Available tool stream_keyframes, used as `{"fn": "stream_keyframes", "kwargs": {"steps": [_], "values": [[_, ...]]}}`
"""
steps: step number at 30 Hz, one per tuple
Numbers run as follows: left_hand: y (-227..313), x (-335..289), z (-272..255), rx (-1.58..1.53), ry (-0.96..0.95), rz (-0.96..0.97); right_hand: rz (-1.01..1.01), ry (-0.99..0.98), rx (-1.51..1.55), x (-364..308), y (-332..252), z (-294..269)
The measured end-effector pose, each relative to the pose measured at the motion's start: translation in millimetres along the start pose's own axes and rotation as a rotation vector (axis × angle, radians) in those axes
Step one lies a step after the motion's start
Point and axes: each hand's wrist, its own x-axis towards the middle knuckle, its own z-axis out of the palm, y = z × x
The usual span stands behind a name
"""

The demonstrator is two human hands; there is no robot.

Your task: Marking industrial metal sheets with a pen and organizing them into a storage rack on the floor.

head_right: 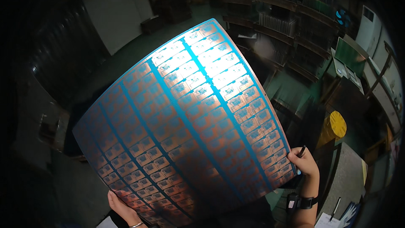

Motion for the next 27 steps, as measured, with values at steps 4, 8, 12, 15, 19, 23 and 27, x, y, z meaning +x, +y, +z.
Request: {"fn": "stream_keyframes", "kwargs": {"steps": [4,8,12,15,19,23,27], "values": [[2,-4,6,0.011,0.076,0.038,-0.006,0.000,-0.023,2,1,0],[-3,-1,1,0.049,0.145,0.037,0.012,0.002,-0.011,2,5,-1],[1,-5,-3,0.073,0.113,0.012,0.002,-0.004,-0.062,3,3,0],[7,-13,-5,0.214,0.079,-0.019,-0.010,0.000,-0.095,1,-8,6],[5,-11,-3,0.100,0.105,0.005,-0.030,-0.036,-0.090,1,-13,6],[4,-11,-6,0.092,0.121,-0.073,-0.030,-0.032,-0.101,-2,-22,9],[14,-17,6,0.044,0.111,-0.104,-0.065,-0.032,-0.058,-3,-22,12]]}}
